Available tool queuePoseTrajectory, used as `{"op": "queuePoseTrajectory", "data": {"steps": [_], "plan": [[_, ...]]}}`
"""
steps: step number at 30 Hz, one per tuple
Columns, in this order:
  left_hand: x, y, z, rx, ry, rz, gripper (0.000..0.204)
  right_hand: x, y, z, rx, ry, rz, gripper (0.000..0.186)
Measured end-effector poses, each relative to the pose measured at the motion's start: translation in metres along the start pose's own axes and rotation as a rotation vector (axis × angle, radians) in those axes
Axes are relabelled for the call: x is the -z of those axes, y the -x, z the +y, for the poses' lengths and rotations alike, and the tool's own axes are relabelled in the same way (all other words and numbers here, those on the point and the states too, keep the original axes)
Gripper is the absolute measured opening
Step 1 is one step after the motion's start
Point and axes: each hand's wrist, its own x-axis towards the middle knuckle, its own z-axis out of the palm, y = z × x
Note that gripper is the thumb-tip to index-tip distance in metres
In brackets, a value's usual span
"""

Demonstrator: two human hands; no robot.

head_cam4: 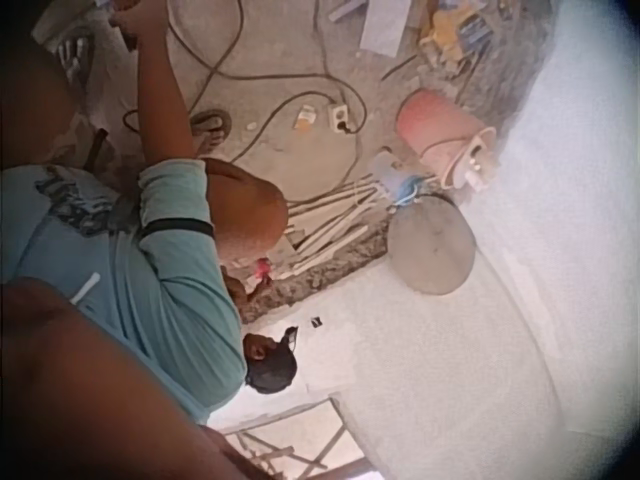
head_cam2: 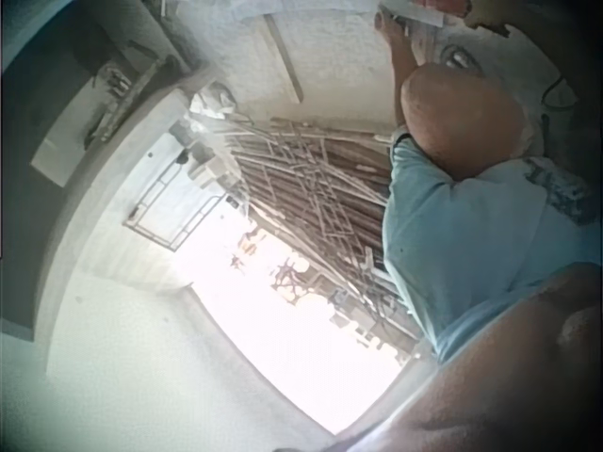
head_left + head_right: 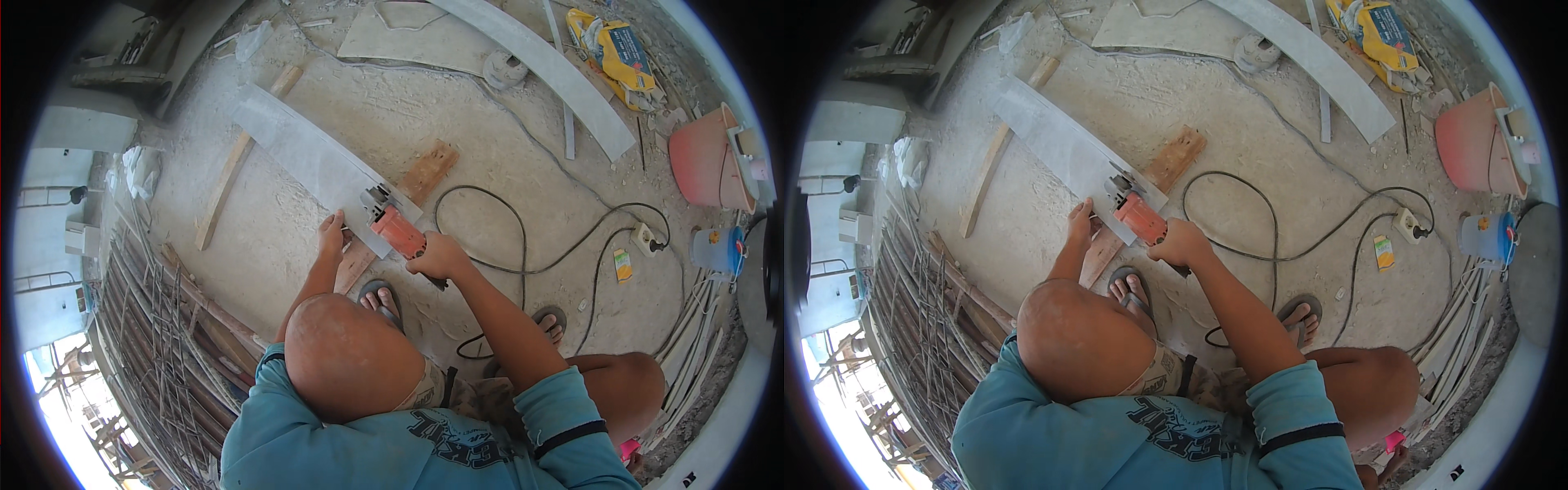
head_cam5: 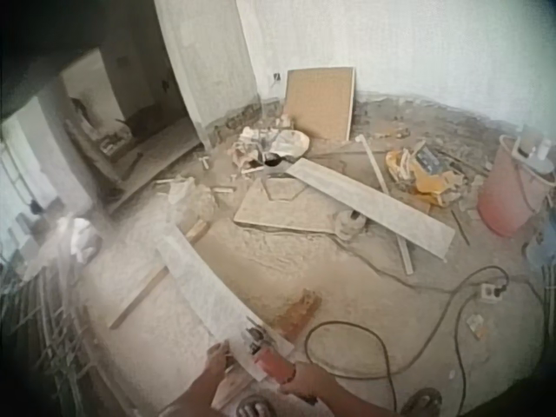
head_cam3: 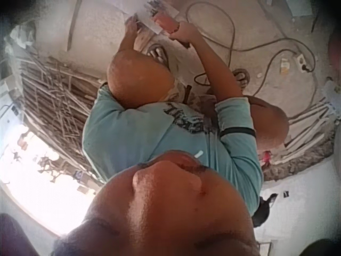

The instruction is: The person cuts a tile using an angle grinder and then sets the grinder on the ground and lifts the tile.

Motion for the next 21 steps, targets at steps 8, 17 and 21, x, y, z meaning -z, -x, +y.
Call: {"op": "queuePoseTrajectory", "data": {"steps": [8, 17, 21], "plan": [[0.004, -0.006, -0.004, -0.018, 0.037, -0.011, 0.030, -0.002, 0.002, 0.005, -0.001, 0.039, 0.004, 0.063], [0.000, -0.002, -0.002, -0.023, 0.047, 0.005, 0.029, -0.001, 0.008, 0.013, 0.007, 0.043, 0.000, 0.062], [0.001, -0.004, -0.002, -0.021, 0.021, -0.024, 0.028, -0.001, 0.006, 0.021, 0.005, 0.039, -0.036, 0.062]]}}
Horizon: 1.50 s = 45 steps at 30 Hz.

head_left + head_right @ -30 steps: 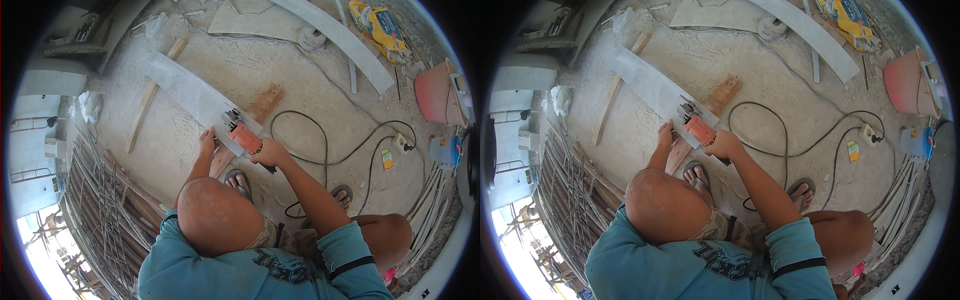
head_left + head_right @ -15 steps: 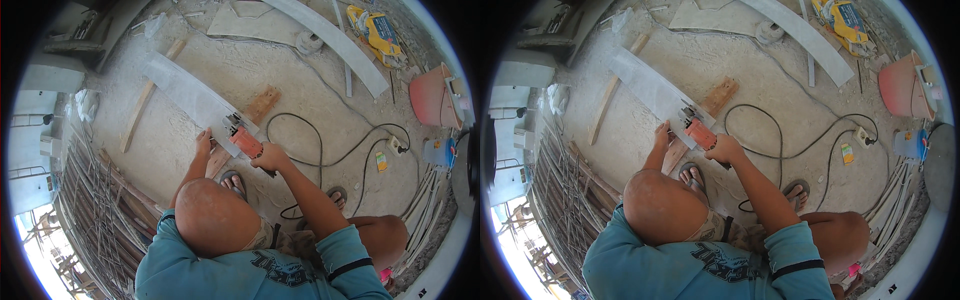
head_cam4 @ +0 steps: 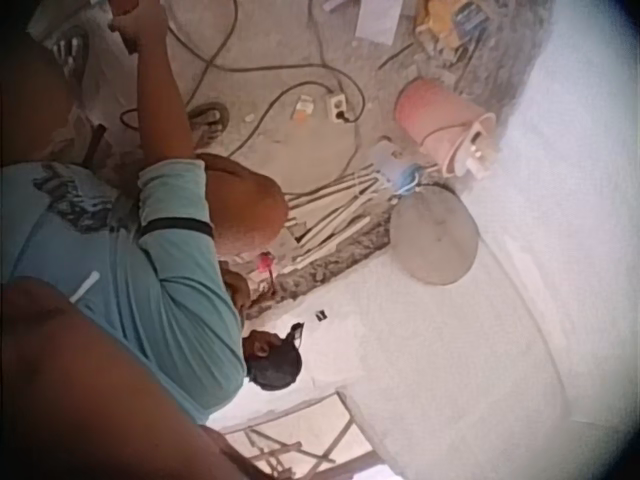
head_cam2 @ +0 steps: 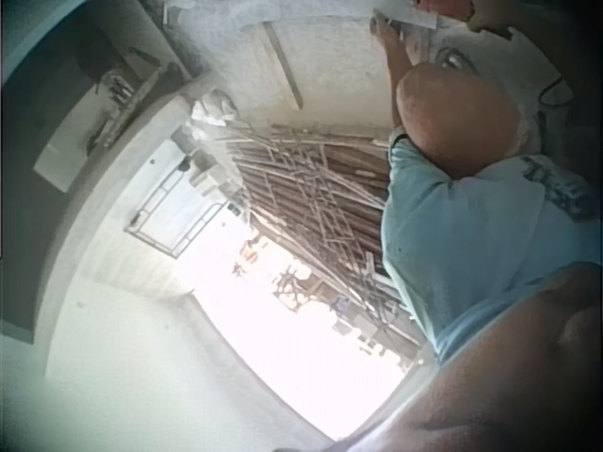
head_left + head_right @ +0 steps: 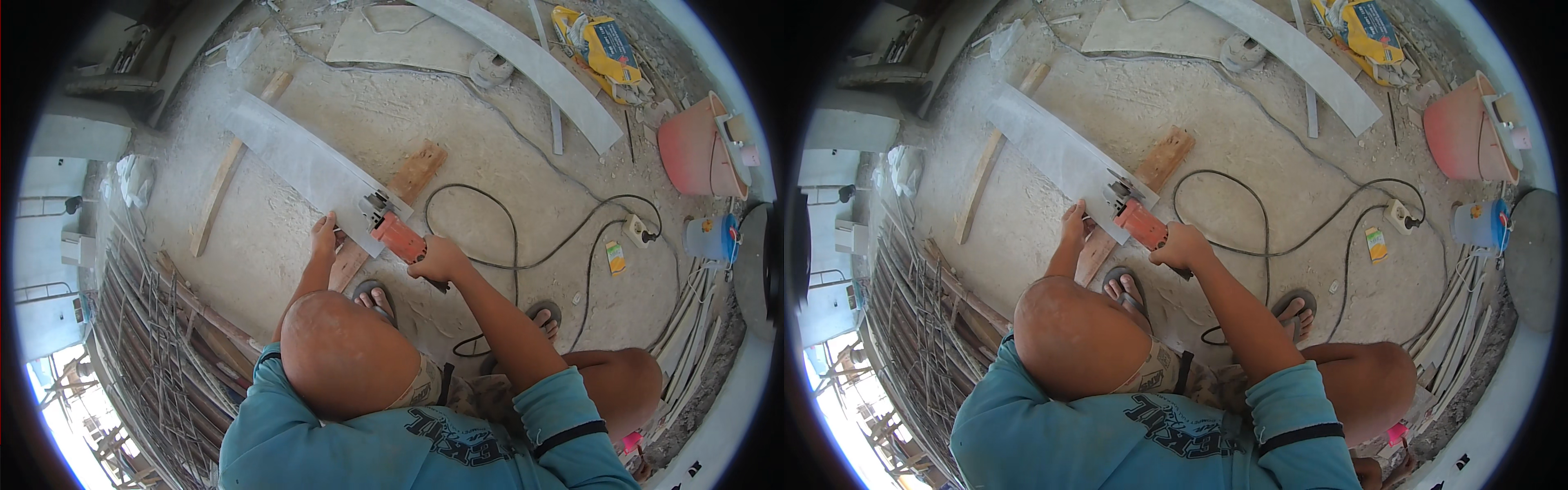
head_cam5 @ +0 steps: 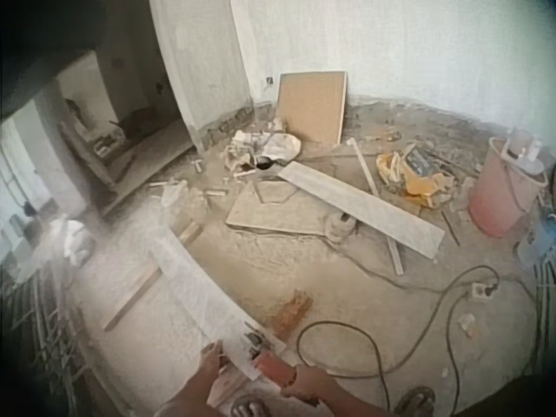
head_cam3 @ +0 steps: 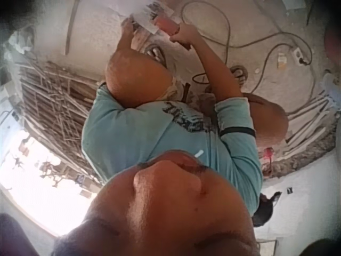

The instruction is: The person cuts a tile using an angle grinder and then sets the grinder on the ground and lifts the tile.

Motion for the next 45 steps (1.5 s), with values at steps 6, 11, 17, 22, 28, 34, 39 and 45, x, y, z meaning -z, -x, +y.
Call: {"op": "queuePoseTrajectory", "data": {"steps": [6, 11, 17, 22, 28, 34, 39, 45], "plan": [[0.003, 0.000, 0.001, 0.017, -0.010, -0.016, 0.026, -0.002, 0.004, 0.002, 0.007, 0.006, 0.034, 0.062], [-0.001, 0.002, 0.001, -0.002, 0.023, -0.015, 0.027, -0.003, 0.007, 0.007, 0.007, -0.005, 0.032, 0.061], [0.002, 0.003, 0.002, 0.008, 0.041, -0.019, 0.025, 0.001, 0.014, 0.001, -0.013, 0.002, 0.028, 0.060], [-0.001, 0.002, 0.003, 0.006, 0.040, -0.038, 0.024, 0.000, 0.015, 0.007, -0.005, -0.003, 0.048, 0.060], [0.003, 0.001, 0.003, 0.017, 0.039, -0.029, 0.024, 0.001, 0.022, 0.005, -0.021, -0.019, 0.038, 0.060], [0.001, -0.001, -0.001, 0.016, 0.043, -0.044, 0.025, 0.002, 0.025, 0.009, -0.036, -0.012, 0.020, 0.060], [0.001, 0.001, 0.002, 0.008, 0.032, -0.039, 0.025, 0.002, 0.026, 0.011, -0.035, -0.002, 0.021, 0.063], [-0.002, 0.001, 0.003, 0.014, 0.058, -0.015, 0.025, 0.003, 0.029, 0.013, -0.040, 0.006, 0.023, 0.063]]}}
